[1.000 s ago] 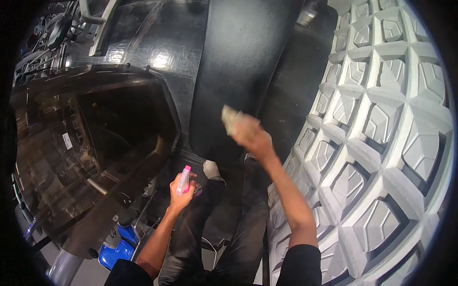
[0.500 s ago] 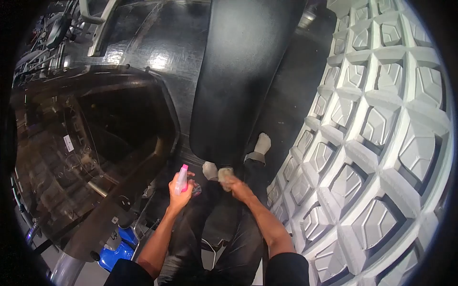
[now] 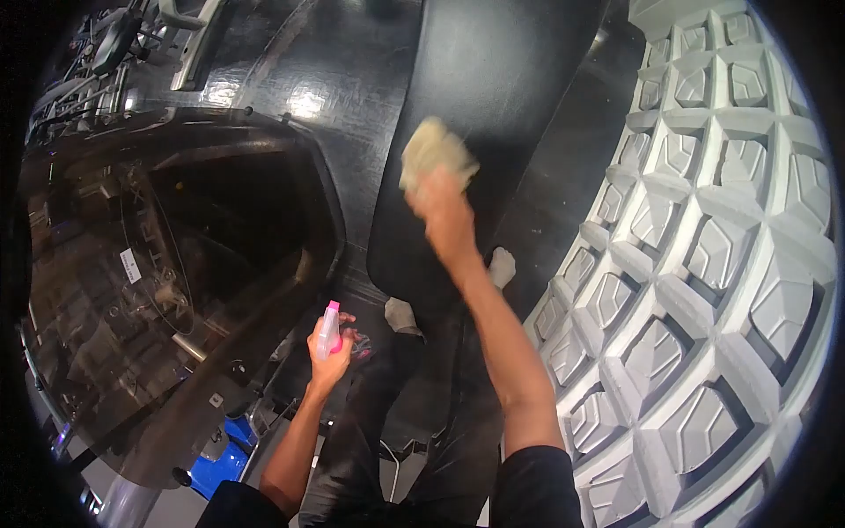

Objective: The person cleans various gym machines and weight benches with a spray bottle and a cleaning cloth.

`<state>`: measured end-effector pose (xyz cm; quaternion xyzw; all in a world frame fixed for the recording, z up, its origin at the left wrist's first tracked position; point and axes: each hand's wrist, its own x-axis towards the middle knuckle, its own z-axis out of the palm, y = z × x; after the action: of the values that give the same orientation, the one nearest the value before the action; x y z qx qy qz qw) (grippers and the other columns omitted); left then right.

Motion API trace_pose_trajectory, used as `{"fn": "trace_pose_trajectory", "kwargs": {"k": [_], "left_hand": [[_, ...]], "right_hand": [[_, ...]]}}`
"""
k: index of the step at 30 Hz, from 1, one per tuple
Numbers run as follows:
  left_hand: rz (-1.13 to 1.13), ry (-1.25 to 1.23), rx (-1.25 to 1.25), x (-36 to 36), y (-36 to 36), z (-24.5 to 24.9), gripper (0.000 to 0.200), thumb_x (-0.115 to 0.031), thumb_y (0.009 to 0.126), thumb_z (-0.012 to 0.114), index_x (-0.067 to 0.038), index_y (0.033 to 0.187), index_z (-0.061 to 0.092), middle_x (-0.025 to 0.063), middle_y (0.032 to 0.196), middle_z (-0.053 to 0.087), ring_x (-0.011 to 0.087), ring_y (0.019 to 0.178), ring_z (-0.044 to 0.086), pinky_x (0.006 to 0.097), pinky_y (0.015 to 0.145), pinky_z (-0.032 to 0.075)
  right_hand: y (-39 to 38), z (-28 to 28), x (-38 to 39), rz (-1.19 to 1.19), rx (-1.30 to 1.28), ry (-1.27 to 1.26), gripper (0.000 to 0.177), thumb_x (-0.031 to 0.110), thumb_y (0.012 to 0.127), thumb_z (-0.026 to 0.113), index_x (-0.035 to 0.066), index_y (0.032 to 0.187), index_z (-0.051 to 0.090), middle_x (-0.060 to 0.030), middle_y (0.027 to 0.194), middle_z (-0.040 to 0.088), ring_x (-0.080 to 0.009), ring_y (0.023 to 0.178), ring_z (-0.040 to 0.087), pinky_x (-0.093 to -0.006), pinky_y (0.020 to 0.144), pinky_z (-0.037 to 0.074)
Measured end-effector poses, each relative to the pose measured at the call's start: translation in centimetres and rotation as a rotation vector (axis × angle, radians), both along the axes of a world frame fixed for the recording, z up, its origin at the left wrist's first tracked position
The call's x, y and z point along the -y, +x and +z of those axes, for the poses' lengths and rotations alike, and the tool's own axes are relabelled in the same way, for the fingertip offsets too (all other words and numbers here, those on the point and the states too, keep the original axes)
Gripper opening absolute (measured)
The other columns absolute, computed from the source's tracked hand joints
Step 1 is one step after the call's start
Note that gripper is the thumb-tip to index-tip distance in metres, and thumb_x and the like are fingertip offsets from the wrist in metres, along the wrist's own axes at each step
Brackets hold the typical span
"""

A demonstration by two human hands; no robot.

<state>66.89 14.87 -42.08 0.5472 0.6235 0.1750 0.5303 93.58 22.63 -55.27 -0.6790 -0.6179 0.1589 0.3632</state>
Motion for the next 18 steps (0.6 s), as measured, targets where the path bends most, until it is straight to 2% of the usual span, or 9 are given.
{"fn": "trace_pose_trajectory", "kwargs": {"k": [2, 3, 5, 9, 11, 12, 14, 15, 18], "left_hand": [[0.028, -0.016, 0.032, 0.5, -0.5, -0.7, 0.023, 0.011, 0.084, 0.056, 0.003, 0.106, 0.054, 0.0118, 0.099, 0.065, 0.0139, 0.073, 0.067, 0.0275, 0.067, 0.055], [0.063, -0.025, 0.066, 0.8, -0.7, -0.9, 0.025, 0.012, 0.084, 0.055, 0.003, 0.107, 0.054, 0.0122, 0.100, 0.065, 0.0142, 0.074, 0.067, 0.0276, 0.067, 0.056], [0.063, -0.024, 0.061, 1.2, -0.7, -0.8, 0.026, 0.012, 0.084, 0.055, 0.003, 0.109, 0.053, 0.0124, 0.100, 0.065, 0.0142, 0.074, 0.067, 0.0276, 0.067, 0.056], [0.052, -0.006, 0.086, 1.8, -0.6, -1.3, 0.028, 0.013, 0.085, 0.054, 0.003, 0.111, 0.053, 0.0129, 0.101, 0.064, 0.0147, 0.073, 0.067, 0.0282, 0.067, 0.056], [0.055, -0.008, 0.088, 2.0, -0.5, -1.2, 0.029, 0.013, 0.085, 0.054, 0.003, 0.112, 0.053, 0.0128, 0.101, 0.064, 0.0147, 0.073, 0.067, 0.0284, 0.068, 0.056], [0.058, -0.003, 0.085, 1.9, -0.4, -1.2, 0.029, 0.013, 0.085, 0.054, 0.003, 0.112, 0.053, 0.0128, 0.101, 0.064, 0.0147, 0.073, 0.067, 0.0286, 0.068, 0.056], [0.070, -0.006, 0.071, 1.8, -0.1, -0.7, 0.029, 0.013, 0.085, 0.054, 0.003, 0.112, 0.053, 0.0128, 0.101, 0.064, 0.0148, 0.074, 0.067, 0.0287, 0.068, 0.056], [0.070, -0.009, 0.060, 1.7, 0.0, -0.5, 0.029, 0.013, 0.085, 0.054, 0.003, 0.112, 0.053, 0.0128, 0.100, 0.064, 0.0149, 0.074, 0.067, 0.0288, 0.068, 0.056], [0.083, 0.008, 0.071, 1.7, -0.4, -0.6, 0.029, 0.012, 0.085, 0.055, 0.003, 0.112, 0.053, 0.0125, 0.100, 0.064, 0.0153, 0.074, 0.067, 0.0289, 0.069, 0.055]], "right_hand": [[-5.1, -1.4, 6.5, 0.092, -0.098, -0.153, 0.042, 0.004, 0.079, 0.060, 0.015, 0.119, 0.066, -0.0052, 0.127, 0.059, -0.0289, 0.130, 0.046, -0.0402, 0.110, 0.037], [-6.1, -1.6, 9.5, 0.350, 0.081, -0.270, 0.039, 0.008, 0.078, 0.059, 0.016, 0.116, 0.067, -0.0033, 0.127, 0.059, -0.0258, 0.132, 0.044, -0.0400, 0.111, 0.037], [-9.0, -2.7, 13.8, 0.485, 0.112, -0.285, 0.027, 0.012, 0.082, 0.056, 0.015, 0.104, 0.072, 0.0010, 0.130, 0.058, -0.0208, 0.135, 0.039, -0.0369, 0.115, 0.032], [-7.8, -3.0, 13.3, 0.867, 0.034, -0.448, 0.027, 0.016, 0.084, 0.056, 0.018, 0.106, 0.071, -0.0006, 0.133, 0.056, -0.0215, 0.136, 0.038, -0.0403, 0.105, 0.043], [-6.0, -5.0, 9.8, 0.584, -0.240, -0.525, 0.026, 0.019, 0.085, 0.056, 0.016, 0.109, 0.064, -0.0068, 0.125, 0.059, -0.0298, 0.119, 0.055, -0.0419, 0.092, 0.050], [-2.5, -3.6, 5.4, 0.648, 0.033, -0.112, 0.023, 0.023, 0.088, 0.055, 0.014, 0.108, 0.062, -0.0111, 0.121, 0.059, -0.0325, 0.108, 0.059, -0.0422, 0.091, 0.051], [2.6, 1.4, -3.4, 0.464, -0.058, -0.255, 0.025, 0.012, 0.089, 0.054, 0.016, 0.113, 0.061, -0.0104, 0.121, 0.059, -0.0325, 0.108, 0.059, -0.0417, 0.087, 0.053], [4.5, -0.6, -6.1, 0.315, 0.330, 0.096, 0.039, 0.004, 0.082, 0.057, 0.013, 0.120, 0.060, -0.0060, 0.124, 0.059, -0.0304, 0.119, 0.054, -0.0356, 0.098, 0.048], [6.3, 2.5, -11.8, 0.089, 0.386, 0.108, 0.046, -0.001, 0.079, 0.057, 0.013, 0.123, 0.060, -0.0060, 0.128, 0.057, -0.0301, 0.121, 0.053, -0.0357, 0.100, 0.047]]}}
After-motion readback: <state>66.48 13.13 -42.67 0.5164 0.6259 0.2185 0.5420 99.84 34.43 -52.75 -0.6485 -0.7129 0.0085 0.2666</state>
